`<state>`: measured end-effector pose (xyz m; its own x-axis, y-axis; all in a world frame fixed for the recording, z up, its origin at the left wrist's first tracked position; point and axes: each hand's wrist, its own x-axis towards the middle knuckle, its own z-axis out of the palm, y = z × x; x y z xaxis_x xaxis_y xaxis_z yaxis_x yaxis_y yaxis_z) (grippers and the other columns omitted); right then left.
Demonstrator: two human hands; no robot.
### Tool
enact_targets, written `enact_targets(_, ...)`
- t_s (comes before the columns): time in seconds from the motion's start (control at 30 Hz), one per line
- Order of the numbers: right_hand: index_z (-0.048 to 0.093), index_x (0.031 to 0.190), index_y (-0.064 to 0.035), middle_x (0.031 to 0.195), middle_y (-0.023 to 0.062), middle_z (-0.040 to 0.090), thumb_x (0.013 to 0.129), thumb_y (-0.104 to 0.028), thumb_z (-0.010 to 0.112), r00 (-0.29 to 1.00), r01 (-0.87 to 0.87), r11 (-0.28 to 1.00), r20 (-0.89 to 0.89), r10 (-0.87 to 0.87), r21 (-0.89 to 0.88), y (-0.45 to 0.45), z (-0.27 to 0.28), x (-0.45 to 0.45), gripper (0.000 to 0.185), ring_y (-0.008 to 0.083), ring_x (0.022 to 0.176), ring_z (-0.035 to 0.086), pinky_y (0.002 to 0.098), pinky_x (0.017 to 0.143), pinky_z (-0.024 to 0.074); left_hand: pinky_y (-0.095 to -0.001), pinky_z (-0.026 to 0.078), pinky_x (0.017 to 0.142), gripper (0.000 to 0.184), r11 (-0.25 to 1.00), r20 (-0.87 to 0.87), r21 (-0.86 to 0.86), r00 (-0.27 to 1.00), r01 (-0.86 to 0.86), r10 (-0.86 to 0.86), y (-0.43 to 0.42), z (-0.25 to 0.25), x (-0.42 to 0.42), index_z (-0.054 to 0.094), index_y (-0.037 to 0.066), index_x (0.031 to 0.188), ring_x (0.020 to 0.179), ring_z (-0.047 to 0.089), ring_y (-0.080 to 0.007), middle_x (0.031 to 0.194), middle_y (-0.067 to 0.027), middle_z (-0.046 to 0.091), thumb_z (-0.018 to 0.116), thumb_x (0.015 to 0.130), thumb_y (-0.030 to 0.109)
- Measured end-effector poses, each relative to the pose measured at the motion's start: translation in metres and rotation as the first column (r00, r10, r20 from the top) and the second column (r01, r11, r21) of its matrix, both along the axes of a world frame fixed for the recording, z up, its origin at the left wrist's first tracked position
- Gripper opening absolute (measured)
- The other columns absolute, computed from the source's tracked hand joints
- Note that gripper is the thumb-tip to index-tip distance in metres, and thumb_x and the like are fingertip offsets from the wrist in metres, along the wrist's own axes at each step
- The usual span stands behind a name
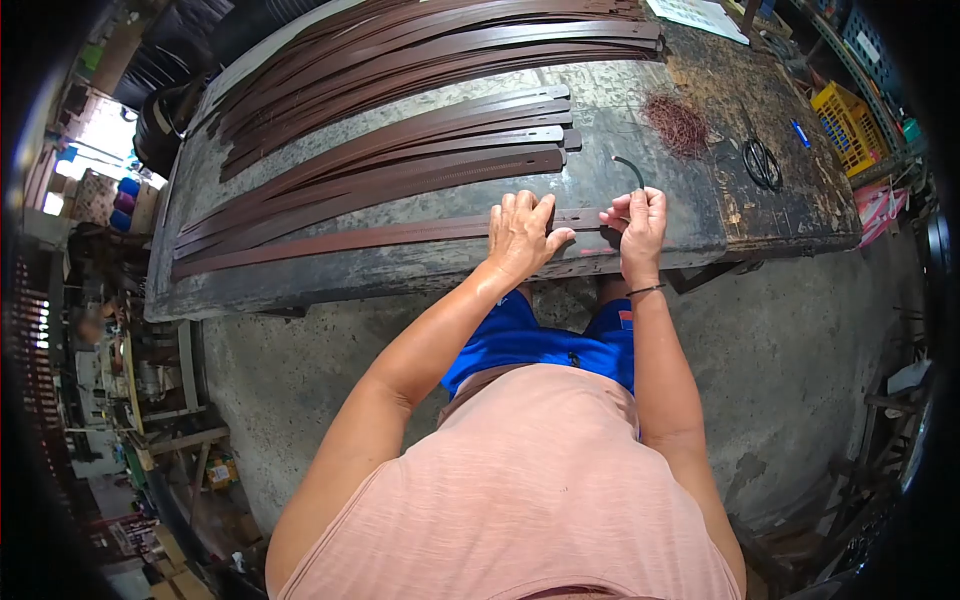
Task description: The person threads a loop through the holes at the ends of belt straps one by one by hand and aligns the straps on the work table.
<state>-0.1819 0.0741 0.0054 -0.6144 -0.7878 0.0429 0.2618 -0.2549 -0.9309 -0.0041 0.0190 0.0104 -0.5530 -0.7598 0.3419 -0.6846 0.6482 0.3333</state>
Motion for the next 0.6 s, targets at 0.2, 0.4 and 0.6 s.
enact_targets(0.2,0.044,0.101,-0.0040,0.085,0.0060,0.057,0.105,-0.023,0.043,1.000,-0.019,0.999,-0.012,0.019,0.040,-0.007,-0.008,0.005,0.019,0.0120,0.068,0.061,0.0288,0.066,0.0589,-0.0427,0.039,0.081,0.048,0.997,0.007,-0.078,1.000,-0.022,0.023,0.007,0.000,0.000,0.069,0.010,0.111,0.097,0.050,-0.0277,0.102,-0.0074,0.057,0.073,0.078,0.045)
enact_targets(0.4,0.043,0.101,-0.0037,0.085,0.0063,0.057,0.105,-0.022,0.042,1.000,-0.021,0.999,-0.008,0.021,0.033,-0.005,-0.010,0.004,0.019,0.0128,0.069,0.063,0.0291,0.067,0.0591,-0.0421,0.038,0.081,0.037,1.000,-0.004,0.003,1.000,0.027,-0.027,0.001,0.001,-0.005,0.071,0.020,0.113,0.097,0.050,-0.0266,0.100,-0.0052,0.057,0.070,0.082,0.040)
enact_targets(0.6,0.043,0.102,-0.0037,0.087,0.0065,0.056,0.106,-0.022,0.042,1.000,-0.020,0.999,0.008,0.020,0.040,-0.006,-0.011,0.005,0.019,0.0124,0.070,0.062,0.0298,0.069,0.0593,-0.0417,0.037,0.084,0.033,0.992,-0.009,0.106,0.997,0.071,-0.071,-0.010,0.005,-0.005,0.076,0.023,0.106,0.096,0.051,-0.0249,0.098,-0.0031,0.058,0.071,0.081,0.044)
